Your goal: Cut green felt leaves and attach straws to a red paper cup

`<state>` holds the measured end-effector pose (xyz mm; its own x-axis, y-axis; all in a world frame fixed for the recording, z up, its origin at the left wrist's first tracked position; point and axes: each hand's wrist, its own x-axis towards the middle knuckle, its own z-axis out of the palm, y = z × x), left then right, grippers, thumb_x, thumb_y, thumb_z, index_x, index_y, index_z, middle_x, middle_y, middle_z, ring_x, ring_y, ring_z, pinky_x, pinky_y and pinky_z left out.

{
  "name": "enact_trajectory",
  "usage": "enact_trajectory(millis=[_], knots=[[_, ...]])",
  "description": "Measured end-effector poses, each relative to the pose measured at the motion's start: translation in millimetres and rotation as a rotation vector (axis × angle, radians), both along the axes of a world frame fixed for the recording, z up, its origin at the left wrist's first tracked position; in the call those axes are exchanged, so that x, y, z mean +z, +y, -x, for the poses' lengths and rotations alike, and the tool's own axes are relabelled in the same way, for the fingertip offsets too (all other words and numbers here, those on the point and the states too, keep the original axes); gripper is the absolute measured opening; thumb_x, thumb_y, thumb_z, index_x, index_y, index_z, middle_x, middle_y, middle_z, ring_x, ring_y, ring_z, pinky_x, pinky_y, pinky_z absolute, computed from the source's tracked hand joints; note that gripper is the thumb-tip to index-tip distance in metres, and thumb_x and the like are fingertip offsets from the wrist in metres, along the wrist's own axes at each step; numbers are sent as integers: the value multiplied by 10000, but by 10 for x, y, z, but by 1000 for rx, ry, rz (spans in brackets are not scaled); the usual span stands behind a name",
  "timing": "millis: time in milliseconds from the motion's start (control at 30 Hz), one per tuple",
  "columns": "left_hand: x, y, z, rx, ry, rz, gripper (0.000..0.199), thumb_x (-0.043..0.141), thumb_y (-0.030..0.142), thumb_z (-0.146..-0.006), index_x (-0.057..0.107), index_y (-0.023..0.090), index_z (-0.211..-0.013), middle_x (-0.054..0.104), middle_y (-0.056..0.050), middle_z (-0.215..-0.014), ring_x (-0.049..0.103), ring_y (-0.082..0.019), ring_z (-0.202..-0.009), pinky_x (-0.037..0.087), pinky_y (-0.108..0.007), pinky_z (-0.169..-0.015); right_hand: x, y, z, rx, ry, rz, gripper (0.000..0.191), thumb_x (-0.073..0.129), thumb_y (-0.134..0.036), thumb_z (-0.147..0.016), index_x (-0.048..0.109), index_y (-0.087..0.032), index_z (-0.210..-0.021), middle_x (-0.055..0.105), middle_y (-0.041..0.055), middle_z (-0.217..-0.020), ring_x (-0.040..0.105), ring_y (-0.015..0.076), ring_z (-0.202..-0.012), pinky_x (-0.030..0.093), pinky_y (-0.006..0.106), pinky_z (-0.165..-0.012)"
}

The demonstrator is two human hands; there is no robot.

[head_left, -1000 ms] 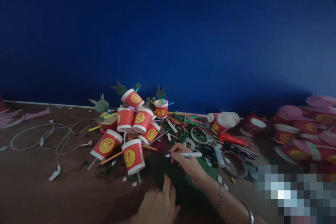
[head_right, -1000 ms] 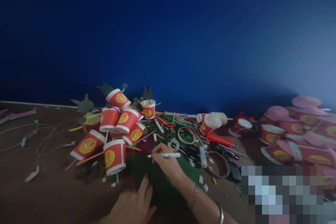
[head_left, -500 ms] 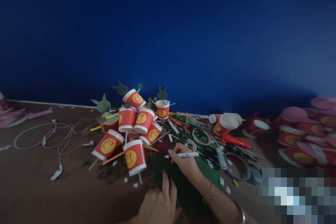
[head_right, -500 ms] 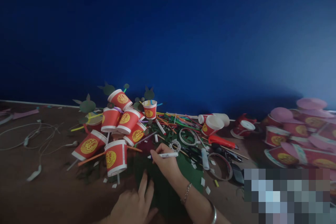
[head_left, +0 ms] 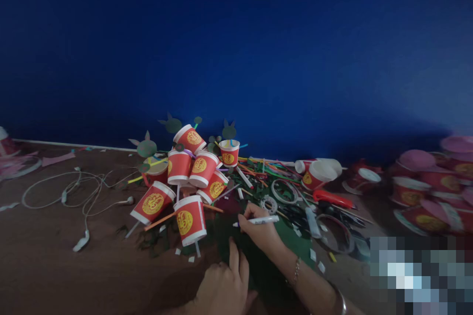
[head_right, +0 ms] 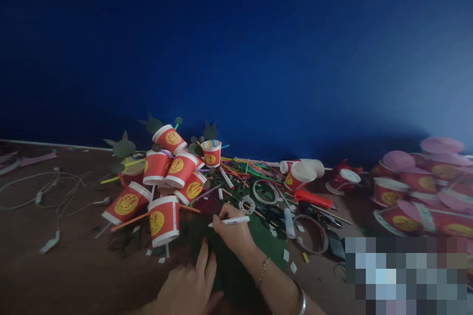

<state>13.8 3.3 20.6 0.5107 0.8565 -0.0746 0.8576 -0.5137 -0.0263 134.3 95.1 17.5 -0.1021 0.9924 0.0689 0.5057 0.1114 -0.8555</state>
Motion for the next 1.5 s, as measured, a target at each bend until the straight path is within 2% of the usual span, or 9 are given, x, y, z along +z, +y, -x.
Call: enact_trajectory(millis=[400,867,1233,1500], knots=[[-4,-8,5,1,-13,-17,590,537,475,-761,519,78,-1198,513,-319,-1188,652,-244,-594,519,-332,-495,-17,-2,8,10,-19,2,204,517,-233,-676,403,-207,-509,468,-53,-421,382,83,-417,277,190,-403],[15,0,6,-2,5,7,591,512,477,-776,511,75,-1209,469,-336,-1226,658,-252,-605,523,-333,-492,-59,22,-11,-49,-84,-43,200,511,-253,-686,421,-197,-516,434,-53,-463,378,93,-471,275,206,-452],[12,8,10,-7,18,-1,580,520,456,-777,506,68,-1208,481,-332,-1216,656,-252,-612,523,-335,-494,-73,13,-18,-63,-28,-60,181,476,-214,-642,364,-206,-500,344,-76,-454,305,82,-455,234,205,-437],[26,10,5,-10,21,25,586,519,464,-776,498,69,-1209,478,-341,-1210,656,-253,-609,518,-338,-488,-97,12,-23,-57,-18,-26,175,465,-201,-629,358,-210,-490,364,-73,-424,322,82,-431,233,204,-418]])
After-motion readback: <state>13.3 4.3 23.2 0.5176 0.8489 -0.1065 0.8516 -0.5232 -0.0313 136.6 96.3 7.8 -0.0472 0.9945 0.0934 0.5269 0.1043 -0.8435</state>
